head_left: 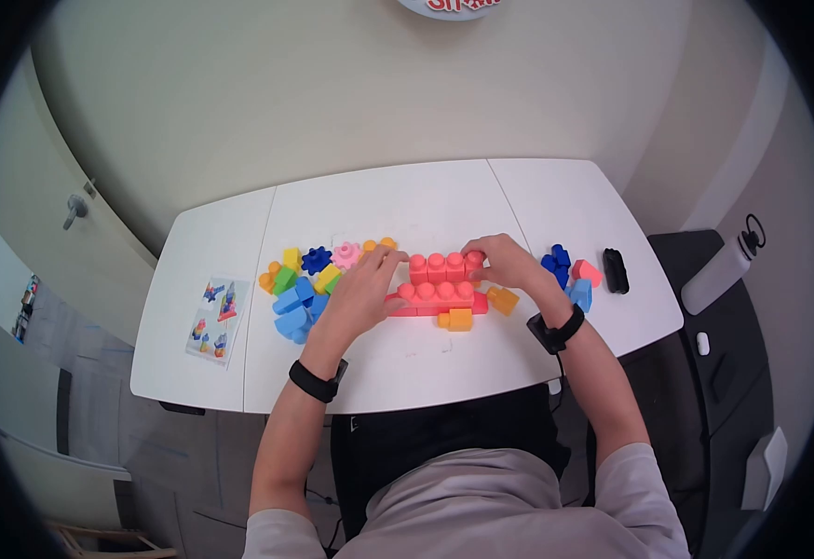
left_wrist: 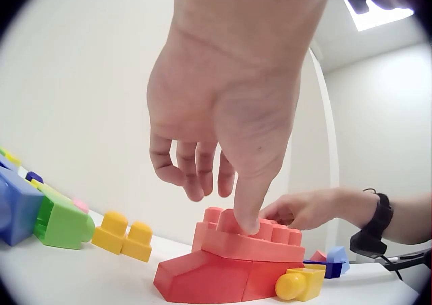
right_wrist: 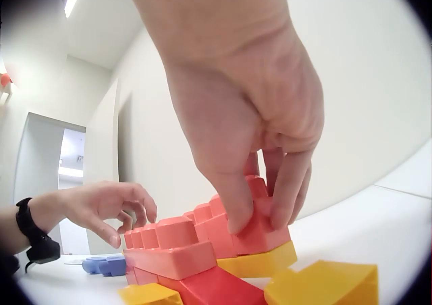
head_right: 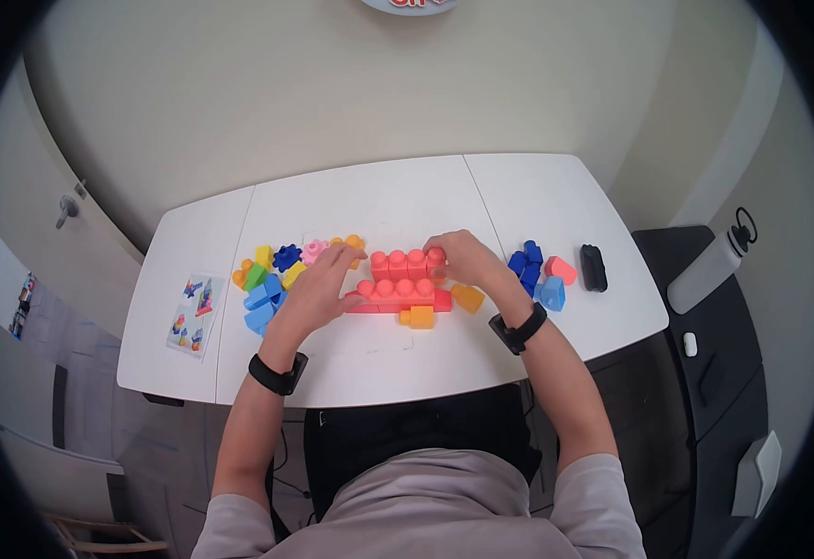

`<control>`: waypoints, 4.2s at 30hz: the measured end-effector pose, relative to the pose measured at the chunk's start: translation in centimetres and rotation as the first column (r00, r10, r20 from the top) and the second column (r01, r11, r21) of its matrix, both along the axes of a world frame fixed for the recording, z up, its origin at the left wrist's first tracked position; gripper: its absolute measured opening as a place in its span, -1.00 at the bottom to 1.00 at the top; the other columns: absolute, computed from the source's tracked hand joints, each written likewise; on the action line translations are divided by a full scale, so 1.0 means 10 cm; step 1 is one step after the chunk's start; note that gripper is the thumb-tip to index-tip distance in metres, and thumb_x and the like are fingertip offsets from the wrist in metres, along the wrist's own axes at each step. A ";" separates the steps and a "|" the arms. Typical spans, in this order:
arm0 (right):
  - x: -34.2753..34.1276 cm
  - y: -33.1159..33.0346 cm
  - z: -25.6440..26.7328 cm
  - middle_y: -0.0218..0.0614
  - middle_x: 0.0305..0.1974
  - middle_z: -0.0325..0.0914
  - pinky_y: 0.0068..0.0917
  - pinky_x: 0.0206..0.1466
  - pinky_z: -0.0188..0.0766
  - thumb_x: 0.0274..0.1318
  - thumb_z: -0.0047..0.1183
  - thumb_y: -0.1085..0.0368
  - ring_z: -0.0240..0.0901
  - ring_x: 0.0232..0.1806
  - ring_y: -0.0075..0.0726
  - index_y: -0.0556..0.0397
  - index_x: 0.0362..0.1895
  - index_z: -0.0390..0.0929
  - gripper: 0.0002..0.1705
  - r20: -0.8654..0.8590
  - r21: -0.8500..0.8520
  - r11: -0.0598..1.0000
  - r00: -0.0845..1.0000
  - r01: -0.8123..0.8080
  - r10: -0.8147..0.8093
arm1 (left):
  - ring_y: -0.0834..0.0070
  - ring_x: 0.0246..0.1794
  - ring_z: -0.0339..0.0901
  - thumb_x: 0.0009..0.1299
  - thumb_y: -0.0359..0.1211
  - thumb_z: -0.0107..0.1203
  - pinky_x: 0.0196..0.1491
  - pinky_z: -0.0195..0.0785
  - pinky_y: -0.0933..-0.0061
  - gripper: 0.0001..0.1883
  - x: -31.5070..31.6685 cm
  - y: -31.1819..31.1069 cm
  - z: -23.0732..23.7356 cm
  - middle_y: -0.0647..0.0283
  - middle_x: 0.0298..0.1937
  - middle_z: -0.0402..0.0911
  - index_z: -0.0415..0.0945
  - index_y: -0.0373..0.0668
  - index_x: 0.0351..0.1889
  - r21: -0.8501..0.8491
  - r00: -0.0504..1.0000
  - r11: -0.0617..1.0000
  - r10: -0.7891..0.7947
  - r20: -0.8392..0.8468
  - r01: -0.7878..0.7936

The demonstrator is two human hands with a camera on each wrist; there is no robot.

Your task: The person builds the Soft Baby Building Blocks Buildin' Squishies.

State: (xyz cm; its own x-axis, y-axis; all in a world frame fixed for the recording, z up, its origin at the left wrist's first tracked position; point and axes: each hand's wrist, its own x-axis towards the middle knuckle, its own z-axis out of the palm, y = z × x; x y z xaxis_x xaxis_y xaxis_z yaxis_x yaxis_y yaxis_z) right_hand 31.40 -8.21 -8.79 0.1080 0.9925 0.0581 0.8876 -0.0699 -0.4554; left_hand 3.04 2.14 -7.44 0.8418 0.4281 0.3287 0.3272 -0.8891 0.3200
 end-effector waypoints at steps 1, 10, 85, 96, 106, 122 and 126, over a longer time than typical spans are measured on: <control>-0.02 0.01 0.00 -0.08 -0.10 0.73 -0.24 0.10 0.57 -0.02 0.44 0.40 0.67 -0.05 0.02 0.09 0.07 0.69 -0.52 -0.004 0.003 0.999 0.999 -0.032 0.032 | 0.17 0.20 0.59 0.25 -0.36 0.46 0.12 0.54 0.18 -0.28 0.01 0.01 -0.01 0.16 0.34 0.50 0.39 -0.05 0.37 -0.001 1.000 1.000 0.002 0.003 -0.002; 0.11 -0.08 0.03 -0.09 0.21 0.63 -0.22 0.25 0.58 0.02 0.30 0.49 0.59 0.24 -0.08 0.00 0.40 0.47 -0.23 -0.186 -0.113 0.979 0.972 -0.169 0.147 | -0.02 0.49 0.34 0.23 -0.28 0.49 0.43 0.34 0.11 -0.08 0.00 0.04 -0.19 -0.07 0.52 0.34 0.23 -0.11 0.54 -0.016 0.997 0.998 -0.062 0.051 0.063; -0.38 -0.33 -0.22 -0.25 0.18 0.58 -0.17 0.29 0.50 -0.05 0.52 0.28 0.44 0.28 -0.02 -0.05 0.30 0.42 -0.20 -0.160 0.093 0.996 0.987 -0.010 0.025 | 0.15 0.41 0.43 0.16 -0.40 0.49 0.40 0.39 0.18 -0.21 0.23 1.07 0.03 0.12 0.31 0.60 0.45 -0.09 0.41 0.057 0.885 0.991 0.133 -0.447 -0.120; -0.37 -0.33 -0.27 -0.26 0.15 0.59 -0.15 0.27 0.52 -0.06 0.52 0.27 0.46 0.26 0.00 -0.04 0.27 0.44 -0.22 -0.149 0.150 0.989 0.988 -0.009 0.031 | 0.19 0.12 0.64 0.12 -0.33 0.51 0.18 0.53 0.20 -0.41 0.26 1.08 0.28 0.16 0.12 0.70 0.62 -0.13 0.16 -0.136 0.900 0.977 0.093 -0.426 -0.165; -0.38 -0.33 -0.23 -0.26 0.15 0.60 -0.16 0.27 0.52 -0.08 0.53 0.28 0.46 0.26 0.00 -0.05 0.27 0.44 -0.21 -0.129 0.129 0.992 0.991 -0.014 0.031 | 0.20 0.13 0.60 0.12 -0.19 0.54 0.20 0.48 0.20 -0.43 0.48 0.15 0.53 0.19 0.02 0.71 0.62 -0.14 0.07 0.045 0.902 0.992 -0.090 -0.422 0.120; -0.37 -0.35 -0.24 -0.14 0.10 0.61 -0.16 0.27 0.47 -0.09 0.56 0.29 0.46 0.21 0.09 0.00 0.31 0.43 -0.16 -0.141 0.160 0.987 0.989 -0.028 0.051 | 0.16 0.18 0.59 0.14 -0.21 0.49 0.19 0.54 0.18 -0.37 0.52 0.16 0.41 0.14 0.09 0.68 0.57 -0.17 0.18 -0.019 0.897 0.996 -0.083 -0.434 0.083; -0.37 -0.34 -0.26 -0.23 0.16 0.60 -0.15 0.27 0.50 -0.08 0.54 0.29 0.46 0.22 0.05 -0.02 0.30 0.42 -0.18 -0.144 0.153 0.988 0.988 -0.027 0.049 | 0.13 0.13 0.62 0.11 -0.24 0.47 0.15 0.56 0.17 -0.42 0.62 0.10 0.45 0.11 0.03 0.69 0.59 -0.20 0.10 0.023 0.875 0.996 -0.069 -0.479 0.091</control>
State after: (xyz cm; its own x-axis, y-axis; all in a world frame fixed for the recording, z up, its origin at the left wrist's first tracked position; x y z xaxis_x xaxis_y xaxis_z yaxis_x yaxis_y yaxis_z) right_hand 27.67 -11.59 -11.37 0.0886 0.9772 0.1928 0.8110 0.0416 -0.5836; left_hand 9.21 3.13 -2.92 0.9318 0.3473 -0.1052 0.3576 -0.9280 0.1040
